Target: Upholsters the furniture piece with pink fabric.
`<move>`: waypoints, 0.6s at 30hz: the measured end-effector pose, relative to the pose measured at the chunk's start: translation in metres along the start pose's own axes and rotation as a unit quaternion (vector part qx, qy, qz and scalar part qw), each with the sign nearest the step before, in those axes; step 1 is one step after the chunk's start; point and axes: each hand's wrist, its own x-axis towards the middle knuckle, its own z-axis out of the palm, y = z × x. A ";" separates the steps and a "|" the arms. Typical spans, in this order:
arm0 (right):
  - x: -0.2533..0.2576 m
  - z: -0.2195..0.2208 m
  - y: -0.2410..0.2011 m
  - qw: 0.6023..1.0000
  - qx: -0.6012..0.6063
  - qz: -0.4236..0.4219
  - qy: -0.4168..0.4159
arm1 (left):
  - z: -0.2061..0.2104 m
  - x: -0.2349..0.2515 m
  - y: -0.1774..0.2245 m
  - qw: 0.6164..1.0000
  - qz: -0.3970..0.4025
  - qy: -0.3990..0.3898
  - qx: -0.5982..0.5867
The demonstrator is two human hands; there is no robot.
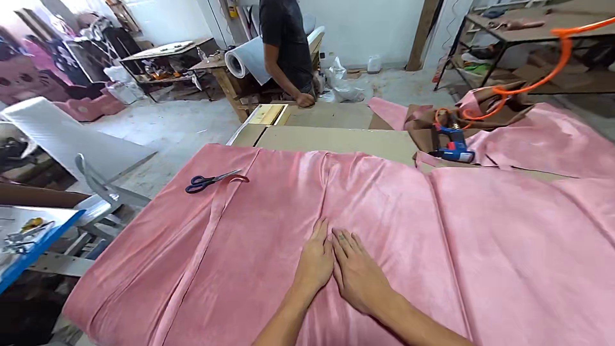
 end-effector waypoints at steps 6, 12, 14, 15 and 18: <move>0.164 -0.022 0.087 0.992 -0.015 0.090 0.090 | 0.001 0.055 -0.008 0.958 0.042 0.113 -0.262; 0.320 -0.072 0.152 0.984 0.100 0.148 -0.026 | 0.011 0.066 -0.011 0.975 0.075 0.078 -0.196; 0.338 -0.075 0.150 0.983 0.084 0.155 -0.053 | -0.001 0.060 -0.014 0.979 0.089 0.024 -0.180; 0.336 -0.074 0.143 0.982 0.080 0.170 -0.019 | -0.016 0.057 -0.021 0.982 0.109 -0.025 -0.150; 0.321 -0.062 0.119 0.966 0.094 0.205 0.129 | -0.076 0.038 -0.076 0.963 0.220 -0.142 0.065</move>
